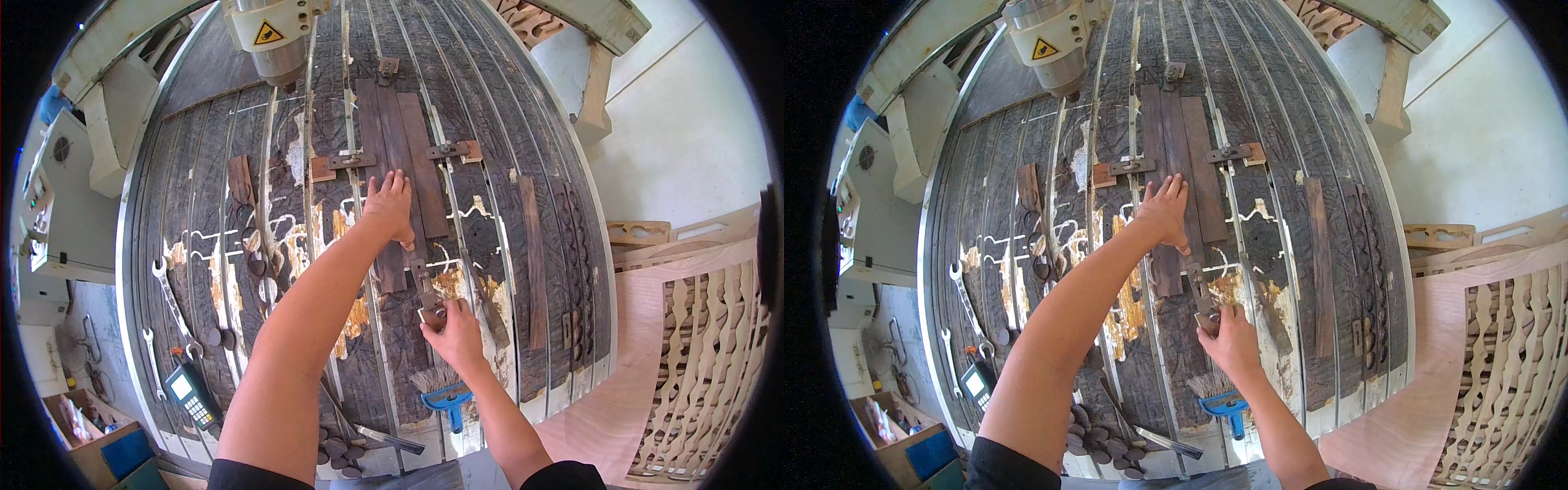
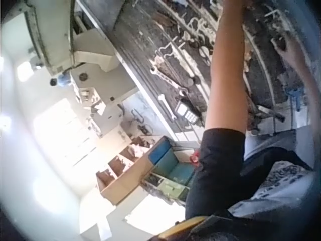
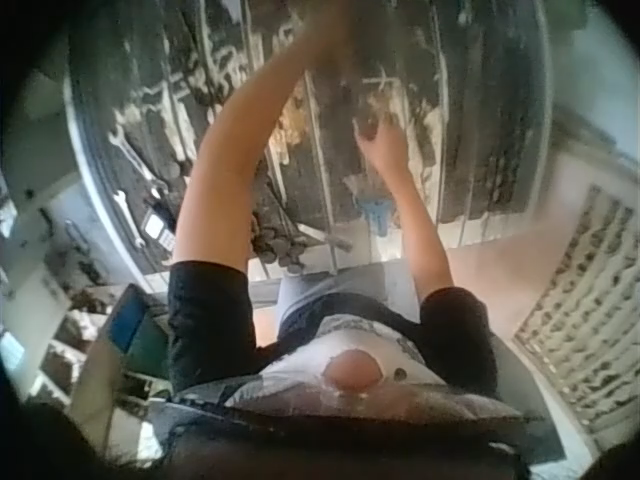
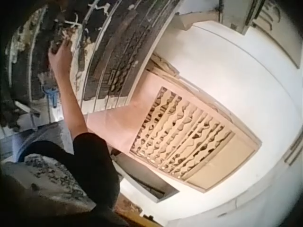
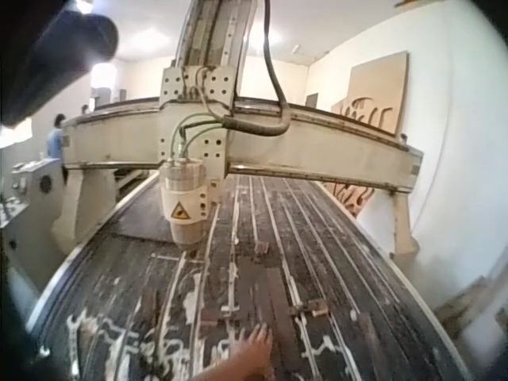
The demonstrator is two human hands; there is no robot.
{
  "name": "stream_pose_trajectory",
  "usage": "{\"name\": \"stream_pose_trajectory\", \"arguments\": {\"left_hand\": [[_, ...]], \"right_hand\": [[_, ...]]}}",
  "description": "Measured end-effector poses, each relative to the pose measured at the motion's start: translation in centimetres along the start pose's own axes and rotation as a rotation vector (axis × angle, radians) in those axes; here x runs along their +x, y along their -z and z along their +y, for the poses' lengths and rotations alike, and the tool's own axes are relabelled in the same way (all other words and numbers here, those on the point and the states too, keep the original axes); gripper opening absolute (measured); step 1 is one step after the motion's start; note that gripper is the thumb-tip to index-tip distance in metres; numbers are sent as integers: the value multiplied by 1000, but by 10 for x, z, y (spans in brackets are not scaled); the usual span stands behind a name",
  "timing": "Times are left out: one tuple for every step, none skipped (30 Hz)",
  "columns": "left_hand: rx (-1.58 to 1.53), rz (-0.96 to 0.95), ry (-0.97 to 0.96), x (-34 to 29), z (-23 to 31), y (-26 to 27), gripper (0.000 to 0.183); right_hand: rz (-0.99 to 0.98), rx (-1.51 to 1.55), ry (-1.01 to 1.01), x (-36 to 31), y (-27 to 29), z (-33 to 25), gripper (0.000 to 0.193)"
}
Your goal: Adjusting wooden blocks on a CNC machine bed, using a handheld controller to operate the machine, and cleaning wooden parts with a brush.
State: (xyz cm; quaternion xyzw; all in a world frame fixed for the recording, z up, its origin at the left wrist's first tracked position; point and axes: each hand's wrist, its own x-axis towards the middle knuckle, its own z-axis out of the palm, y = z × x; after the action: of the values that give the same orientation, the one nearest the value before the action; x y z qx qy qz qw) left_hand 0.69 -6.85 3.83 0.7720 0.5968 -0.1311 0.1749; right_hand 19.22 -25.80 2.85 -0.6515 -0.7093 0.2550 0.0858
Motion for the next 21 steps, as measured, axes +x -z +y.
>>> {"name": "stream_pose_trajectory", "arguments": {"left_hand": [[2,-3,-3,-1,0,-2,133],[-22,15,-11,-3,-1,-4,131],[-43,33,-15,-5,-3,-7,129],[-39,32,-14,-6,-5,-10,129],[-50,45,-23,-6,-6,-14,128],[-62,59,-33,-6,-5,-13,126],[-60,60,-34,-7,-4,-12,126],[-48,55,-32,-6,-3,-11,125],[-36,49,-31,-6,-2,-11,125],[-35,50,-32,-7,-2,-10,125],[-41,50,-28,-7,-1,-9,124],[-48,50,-24,-7,-1,-10,124],[-46,51,-24,-8,-2,-12,124],[-65,73,-20,-9,-2,-14,122],[-84,95,-15,-11,-3,-16,121],[-81,97,-13,-15,-5,-20,121],[-131,164,-6,-22,-6,-26,109],[-179,235,-2,-29,-7,-32,98],[-175,240,-1,-35,-8,-43,98],[-247,377,-47,-43,-8,-58,81],[-319,514,-98,-51,-5,-69,65]], "right_hand": [[55,23,28,-1,-2,-1,47],[56,25,24,-3,-3,-2,47],[98,40,31,-4,-5,-5,45],[140,56,39,-5,-6,-7,43],[141,60,39,-5,-8,-8,43],[154,105,44,-5,-10,-7,43],[168,150,49,-5,-11,-6,42],[170,151,49,-4,-13,-4,42],[185,137,69,-4,-14,-2,43],[200,123,89,-3,-16,-1,43],[202,123,89,-2,-16,0,43],[200,115,87,-1,-17,0,43],[199,107,87,-1,-17,0,44],[201,109,87,-1,-15,-1,44],[176,105,75,0,-12,-4,44],[151,103,63,-1,-9,-6,45],[152,106,67,-5,-4,-8,45],[182,133,53,-8,4,-10,41],[211,161,38,-9,9,-8,38],[215,164,43,-9,11,-1,38],[256,164,60,-8,14,10,31]]}}
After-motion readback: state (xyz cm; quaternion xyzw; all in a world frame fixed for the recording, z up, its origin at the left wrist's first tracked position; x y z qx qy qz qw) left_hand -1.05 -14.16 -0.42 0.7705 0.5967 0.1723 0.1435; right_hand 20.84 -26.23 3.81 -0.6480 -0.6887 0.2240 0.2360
